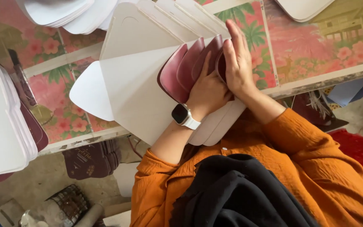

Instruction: The person folds white paper sheets with a maroon interior design in half by hand. They repeatedly pick up a stack, fold the sheets, and place them back on the table, occasionally adjusting the pile.

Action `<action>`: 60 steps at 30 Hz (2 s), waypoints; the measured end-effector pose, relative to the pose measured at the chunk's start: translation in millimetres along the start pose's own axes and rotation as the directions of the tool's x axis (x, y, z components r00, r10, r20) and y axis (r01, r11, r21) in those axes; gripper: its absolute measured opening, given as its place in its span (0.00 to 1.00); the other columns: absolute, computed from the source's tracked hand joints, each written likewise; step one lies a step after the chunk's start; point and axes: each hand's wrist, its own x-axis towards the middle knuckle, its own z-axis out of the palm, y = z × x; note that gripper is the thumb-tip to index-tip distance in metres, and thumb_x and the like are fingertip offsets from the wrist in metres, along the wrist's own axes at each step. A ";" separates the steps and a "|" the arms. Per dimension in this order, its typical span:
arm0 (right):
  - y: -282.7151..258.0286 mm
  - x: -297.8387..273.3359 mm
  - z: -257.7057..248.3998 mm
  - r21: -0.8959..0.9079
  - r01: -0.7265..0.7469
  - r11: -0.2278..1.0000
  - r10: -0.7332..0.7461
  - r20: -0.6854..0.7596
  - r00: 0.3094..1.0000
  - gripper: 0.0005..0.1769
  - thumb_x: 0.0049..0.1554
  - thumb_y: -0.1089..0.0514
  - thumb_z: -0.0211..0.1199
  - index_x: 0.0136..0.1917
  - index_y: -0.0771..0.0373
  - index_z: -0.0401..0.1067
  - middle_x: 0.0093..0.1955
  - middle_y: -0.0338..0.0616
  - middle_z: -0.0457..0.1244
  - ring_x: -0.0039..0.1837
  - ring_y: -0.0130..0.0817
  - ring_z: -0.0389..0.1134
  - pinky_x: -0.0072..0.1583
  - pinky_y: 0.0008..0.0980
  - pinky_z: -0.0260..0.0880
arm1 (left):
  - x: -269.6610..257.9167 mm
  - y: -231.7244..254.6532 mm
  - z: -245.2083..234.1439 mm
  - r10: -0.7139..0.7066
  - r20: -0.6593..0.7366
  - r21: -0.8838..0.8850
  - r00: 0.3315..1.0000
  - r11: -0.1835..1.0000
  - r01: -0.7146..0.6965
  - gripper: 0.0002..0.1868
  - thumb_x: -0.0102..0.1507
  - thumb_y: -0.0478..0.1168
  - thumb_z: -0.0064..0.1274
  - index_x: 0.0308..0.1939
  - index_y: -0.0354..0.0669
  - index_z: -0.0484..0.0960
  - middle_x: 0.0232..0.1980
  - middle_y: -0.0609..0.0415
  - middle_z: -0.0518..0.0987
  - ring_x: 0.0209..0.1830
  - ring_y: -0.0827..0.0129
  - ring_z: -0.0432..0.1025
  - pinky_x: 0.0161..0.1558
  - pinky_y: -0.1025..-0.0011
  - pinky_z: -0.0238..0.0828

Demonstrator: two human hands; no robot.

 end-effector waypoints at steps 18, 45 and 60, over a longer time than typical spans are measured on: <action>39.0 -91.0 -50.8 -0.190 0.239 0.952 -0.168 0.325 0.930 0.50 0.51 0.41 0.60 0.73 0.75 0.46 0.69 0.78 0.44 0.69 0.71 0.49 0.67 0.56 0.53 | -33.9 38.6 -55.3 -0.556 0.002 -0.648 0.831 0.632 0.425 0.32 0.68 0.56 0.31 0.70 0.41 0.55 0.65 0.35 0.64 0.65 0.46 0.60 0.67 0.52 0.52; 244.7 166.0 -254.5 -0.100 -0.190 0.977 0.072 -0.679 0.730 0.49 0.57 0.59 0.79 0.71 0.64 0.41 0.72 0.54 0.52 0.72 0.40 0.57 0.71 0.32 0.54 | -57.8 20.3 -15.1 -0.366 -0.194 -0.242 0.910 0.917 0.317 0.11 0.65 0.36 0.45 0.51 0.42 0.74 0.40 0.55 0.81 0.37 0.69 0.75 0.38 0.73 0.74; 128.9 147.3 -202.4 0.339 -0.016 0.941 0.162 -0.410 0.898 0.51 0.47 0.65 0.64 0.75 0.43 0.40 0.72 0.40 0.57 0.68 0.36 0.62 0.66 0.36 0.66 | -54.5 22.8 -19.8 -0.367 -0.272 -0.257 0.890 0.918 0.301 0.07 0.63 0.35 0.45 0.41 0.42 0.78 0.35 0.54 0.81 0.32 0.64 0.75 0.41 0.66 0.73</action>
